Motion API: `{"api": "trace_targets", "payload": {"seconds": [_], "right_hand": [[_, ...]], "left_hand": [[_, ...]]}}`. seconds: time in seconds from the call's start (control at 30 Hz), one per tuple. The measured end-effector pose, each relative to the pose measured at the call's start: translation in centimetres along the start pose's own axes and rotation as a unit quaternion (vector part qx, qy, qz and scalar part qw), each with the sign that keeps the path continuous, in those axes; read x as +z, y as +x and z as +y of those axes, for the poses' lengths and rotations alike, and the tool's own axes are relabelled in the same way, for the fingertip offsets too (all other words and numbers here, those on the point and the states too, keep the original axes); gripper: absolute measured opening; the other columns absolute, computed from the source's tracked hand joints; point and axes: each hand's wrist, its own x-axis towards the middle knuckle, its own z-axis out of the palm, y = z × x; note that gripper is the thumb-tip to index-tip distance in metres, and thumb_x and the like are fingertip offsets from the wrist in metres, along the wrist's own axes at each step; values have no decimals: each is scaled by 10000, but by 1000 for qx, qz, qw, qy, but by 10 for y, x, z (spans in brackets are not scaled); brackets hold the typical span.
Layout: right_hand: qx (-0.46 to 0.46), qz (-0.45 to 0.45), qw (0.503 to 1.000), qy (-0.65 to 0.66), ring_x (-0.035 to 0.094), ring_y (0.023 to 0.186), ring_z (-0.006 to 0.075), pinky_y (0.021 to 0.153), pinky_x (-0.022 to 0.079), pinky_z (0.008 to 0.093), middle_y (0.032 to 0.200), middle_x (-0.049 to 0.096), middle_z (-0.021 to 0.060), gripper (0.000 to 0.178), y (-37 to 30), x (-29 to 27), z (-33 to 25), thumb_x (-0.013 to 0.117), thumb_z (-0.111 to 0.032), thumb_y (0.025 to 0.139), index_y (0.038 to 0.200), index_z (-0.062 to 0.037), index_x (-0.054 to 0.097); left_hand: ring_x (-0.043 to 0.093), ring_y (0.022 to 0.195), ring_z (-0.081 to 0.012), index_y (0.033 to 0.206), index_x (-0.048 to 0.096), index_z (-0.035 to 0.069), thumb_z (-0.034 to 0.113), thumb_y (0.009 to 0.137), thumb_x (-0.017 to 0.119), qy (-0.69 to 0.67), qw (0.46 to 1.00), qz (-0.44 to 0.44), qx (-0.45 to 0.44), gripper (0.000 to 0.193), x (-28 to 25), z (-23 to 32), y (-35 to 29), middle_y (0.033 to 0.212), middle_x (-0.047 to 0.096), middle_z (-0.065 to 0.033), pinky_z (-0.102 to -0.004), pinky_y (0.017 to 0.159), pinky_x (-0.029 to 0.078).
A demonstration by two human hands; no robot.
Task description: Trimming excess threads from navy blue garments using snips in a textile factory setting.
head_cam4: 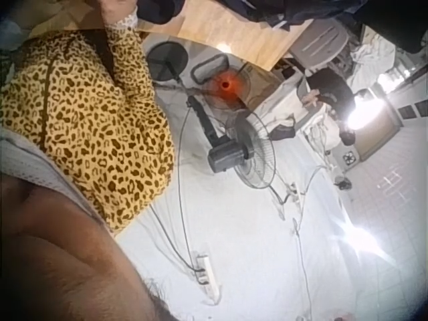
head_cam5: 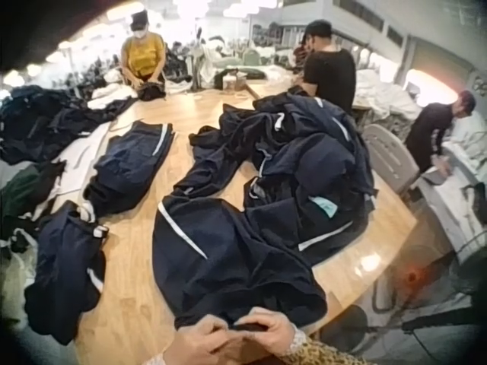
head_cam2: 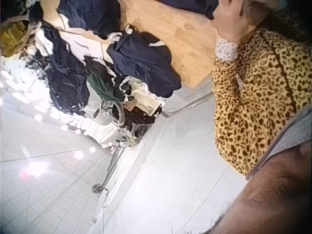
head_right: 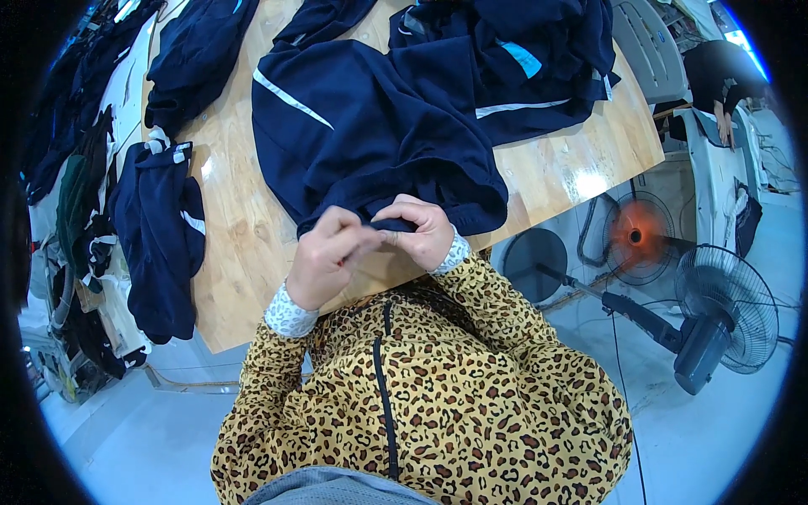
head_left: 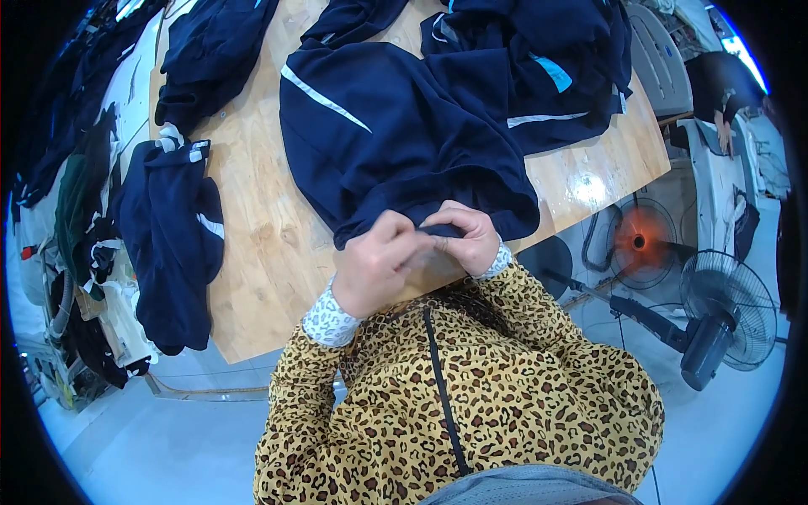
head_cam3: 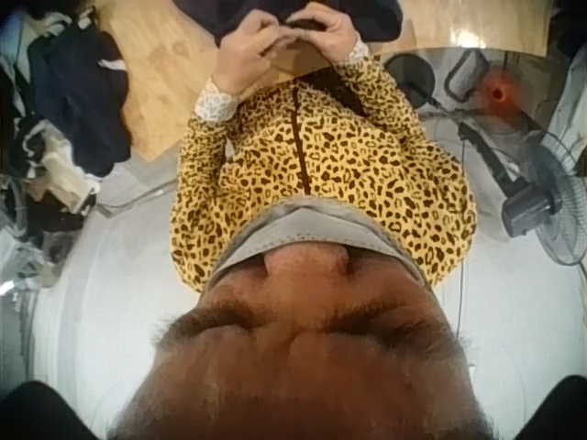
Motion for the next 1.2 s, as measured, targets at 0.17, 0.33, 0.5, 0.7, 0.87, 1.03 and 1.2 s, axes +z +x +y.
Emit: {"api": "trace_targets", "payload": {"seconds": [0.17, 0.33, 0.5, 0.7, 0.87, 1.03, 1.2], "right_hand": [[-6, 46, 999, -16, 554, 746, 137, 681, 429, 247, 808, 595, 58, 190, -1, -5, -1, 713, -28, 720, 895, 2, 645], [-30, 46, 997, -55, 558, 701, 159, 638, 432, 254, 776, 588, 69, 208, 1, -1, 1, 728, -38, 704, 895, -10, 651], [-86, 85, 984, -133, 545, 635, 156, 570, 424, 251, 742, 570, 64, 209, 0, 4, -7, 737, -55, 701, 896, -34, 665], [-54, 88, 989, -105, 523, 667, 139, 614, 410, 234, 757, 566, 51, 200, -3, 5, -3, 732, -8, 687, 875, -24, 668], [45, 96, 994, 10, 536, 700, 104, 640, 427, 232, 758, 578, 28, 177, -3, 4, 1, 733, -55, 716, 871, -11, 660], [73, 91, 992, 39, 536, 711, 93, 651, 427, 225, 778, 588, 24, 170, -2, 3, 1, 726, -57, 728, 875, -4, 658], [41, 77, 996, 3, 537, 719, 89, 652, 426, 221, 789, 592, 24, 160, -2, 2, 3, 715, -46, 736, 880, -5, 657]], "left_hand": [[543, 617, -151, 847, 643, 24, 3, 744, 670, -131, 990, -12, -59, 108, -13, -4, -2, 814, 533, -68, -252, 538, 438], [520, 610, -118, 895, 655, 16, 55, 751, 700, -76, 993, 40, -85, 156, -5, -2, 8, 825, 536, -60, -222, 528, 421], [485, 621, -82, 918, 647, -7, 73, 767, 676, -196, 960, 30, -197, 173, 7, -15, 9, 805, 515, -31, -198, 564, 414], [456, 672, -49, 919, 646, -12, 5, 792, 572, -271, 924, -6, -269, 148, 2, -10, 16, 803, 485, 9, -189, 616, 393], [450, 657, -45, 944, 646, -2, 4, 800, 563, -381, 854, -26, -354, 166, -1, -18, 14, 805, 498, 28, -190, 633, 400], [475, 674, -55, 950, 646, -1, 42, 819, 597, -358, 874, -16, -329, 146, 4, -14, 16, 807, 518, 19, -207, 612, 407], [506, 629, -52, 886, 631, -7, 84, 837, 614, -175, 954, 25, -244, 105, 12, -19, 15, 733, 531, 5, -194, 552, 410]]}}
